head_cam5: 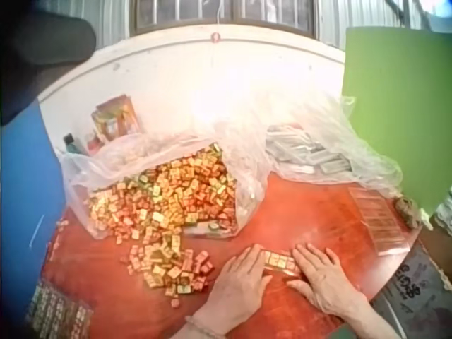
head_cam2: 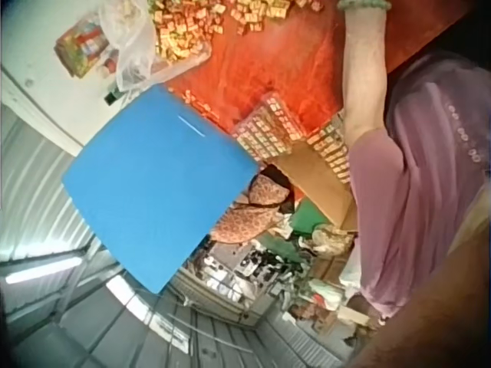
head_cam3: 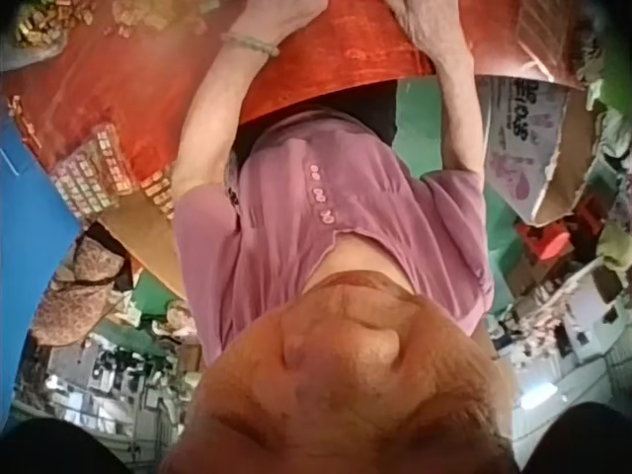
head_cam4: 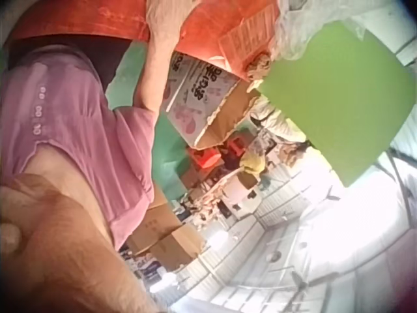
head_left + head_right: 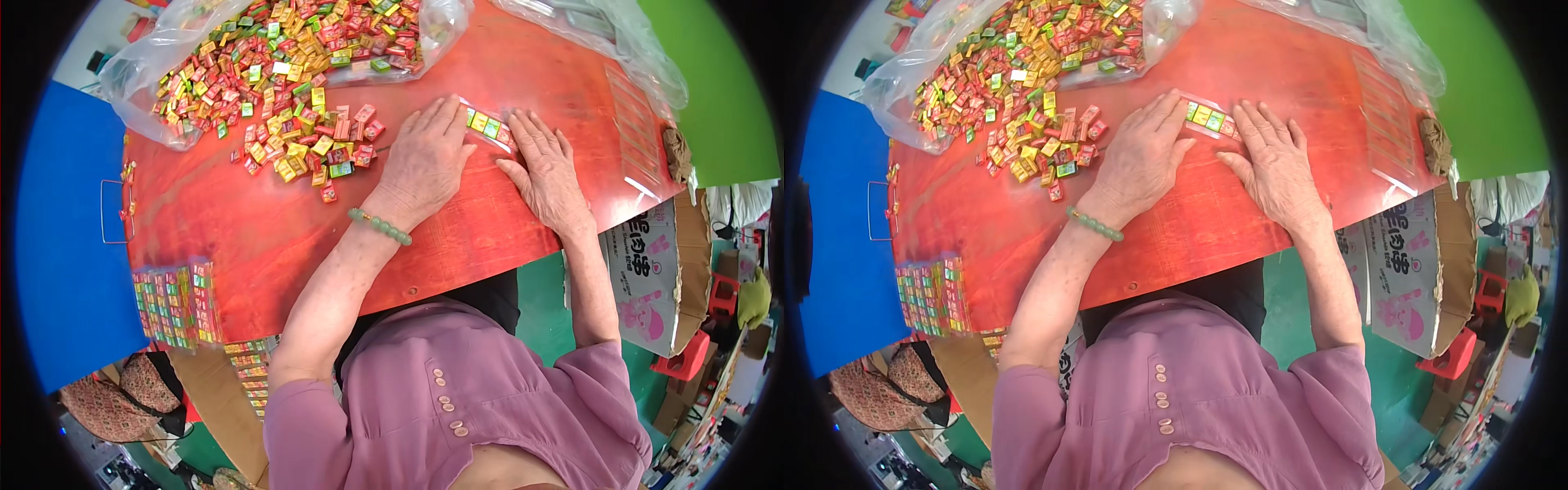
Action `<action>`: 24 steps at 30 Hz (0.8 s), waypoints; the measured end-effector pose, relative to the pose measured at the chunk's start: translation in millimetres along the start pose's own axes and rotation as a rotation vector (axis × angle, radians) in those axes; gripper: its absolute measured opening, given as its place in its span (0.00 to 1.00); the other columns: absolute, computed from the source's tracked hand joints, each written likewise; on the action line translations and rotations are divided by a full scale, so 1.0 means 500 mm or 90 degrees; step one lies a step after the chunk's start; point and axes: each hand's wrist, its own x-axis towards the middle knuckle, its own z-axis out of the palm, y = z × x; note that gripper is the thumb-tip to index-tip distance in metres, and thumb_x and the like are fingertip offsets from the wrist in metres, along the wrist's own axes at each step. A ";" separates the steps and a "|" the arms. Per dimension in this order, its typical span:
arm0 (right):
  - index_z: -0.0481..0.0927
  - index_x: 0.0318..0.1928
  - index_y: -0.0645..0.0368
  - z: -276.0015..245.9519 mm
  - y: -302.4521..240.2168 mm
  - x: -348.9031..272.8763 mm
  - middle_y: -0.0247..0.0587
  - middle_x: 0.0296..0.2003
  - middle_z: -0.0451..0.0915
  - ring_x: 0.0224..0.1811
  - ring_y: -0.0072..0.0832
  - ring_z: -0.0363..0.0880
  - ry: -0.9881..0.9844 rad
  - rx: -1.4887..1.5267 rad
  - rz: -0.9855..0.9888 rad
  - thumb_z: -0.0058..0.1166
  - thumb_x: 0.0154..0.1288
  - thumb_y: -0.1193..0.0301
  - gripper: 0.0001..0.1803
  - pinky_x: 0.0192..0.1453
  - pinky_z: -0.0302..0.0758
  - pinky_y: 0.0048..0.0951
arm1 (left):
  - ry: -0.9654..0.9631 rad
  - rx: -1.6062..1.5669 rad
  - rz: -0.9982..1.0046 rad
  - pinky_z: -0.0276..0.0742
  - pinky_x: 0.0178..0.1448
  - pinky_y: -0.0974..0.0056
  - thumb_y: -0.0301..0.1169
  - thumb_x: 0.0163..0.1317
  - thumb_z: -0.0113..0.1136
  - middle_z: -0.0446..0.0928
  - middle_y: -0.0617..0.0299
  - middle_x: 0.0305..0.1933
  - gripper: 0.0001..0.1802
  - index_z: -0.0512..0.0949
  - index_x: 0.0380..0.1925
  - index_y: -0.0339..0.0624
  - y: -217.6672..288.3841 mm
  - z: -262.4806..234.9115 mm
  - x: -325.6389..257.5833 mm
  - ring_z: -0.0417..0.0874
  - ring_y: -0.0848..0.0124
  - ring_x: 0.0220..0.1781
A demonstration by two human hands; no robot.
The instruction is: Sorting and packing individually wrapped candies into plastic blister trays.
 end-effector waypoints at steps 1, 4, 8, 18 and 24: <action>0.62 0.80 0.50 0.002 -0.005 0.003 0.45 0.81 0.60 0.84 0.44 0.54 0.007 0.011 -0.010 0.54 0.76 0.47 0.40 0.84 0.51 0.56 | 0.008 -0.020 -0.008 0.69 0.77 0.45 0.31 0.68 0.65 0.70 0.39 0.74 0.32 0.70 0.68 0.27 -0.003 0.000 -0.004 0.73 0.46 0.74; 0.66 0.79 0.46 -0.004 -0.021 0.005 0.47 0.81 0.59 0.84 0.49 0.54 0.037 -0.020 -0.034 0.55 0.76 0.46 0.38 0.83 0.54 0.56 | 0.024 -0.004 -0.014 0.69 0.76 0.43 0.31 0.68 0.65 0.70 0.40 0.74 0.32 0.70 0.69 0.29 0.001 0.004 -0.013 0.73 0.47 0.74; 0.69 0.77 0.44 -0.013 -0.038 0.032 0.49 0.80 0.59 0.83 0.53 0.55 0.037 -0.010 -0.088 0.55 0.75 0.45 0.36 0.82 0.56 0.57 | 0.026 -0.022 -0.014 0.69 0.76 0.42 0.30 0.67 0.65 0.70 0.40 0.74 0.33 0.69 0.70 0.29 0.000 0.007 -0.012 0.73 0.46 0.74; 0.72 0.74 0.47 0.012 -0.031 0.077 0.50 0.78 0.63 0.81 0.51 0.60 0.033 0.020 -0.174 0.57 0.73 0.45 0.36 0.81 0.59 0.56 | 0.037 -0.042 -0.033 0.68 0.77 0.44 0.29 0.67 0.63 0.68 0.34 0.73 0.34 0.67 0.69 0.23 0.002 0.008 -0.012 0.73 0.42 0.74; 0.73 0.71 0.51 0.018 -0.027 0.080 0.52 0.77 0.66 0.79 0.52 0.62 0.058 0.057 -0.174 0.58 0.73 0.47 0.34 0.81 0.60 0.55 | 0.042 -0.008 -0.020 0.68 0.77 0.44 0.29 0.68 0.59 0.69 0.35 0.73 0.32 0.68 0.69 0.23 -0.002 0.010 -0.014 0.72 0.45 0.75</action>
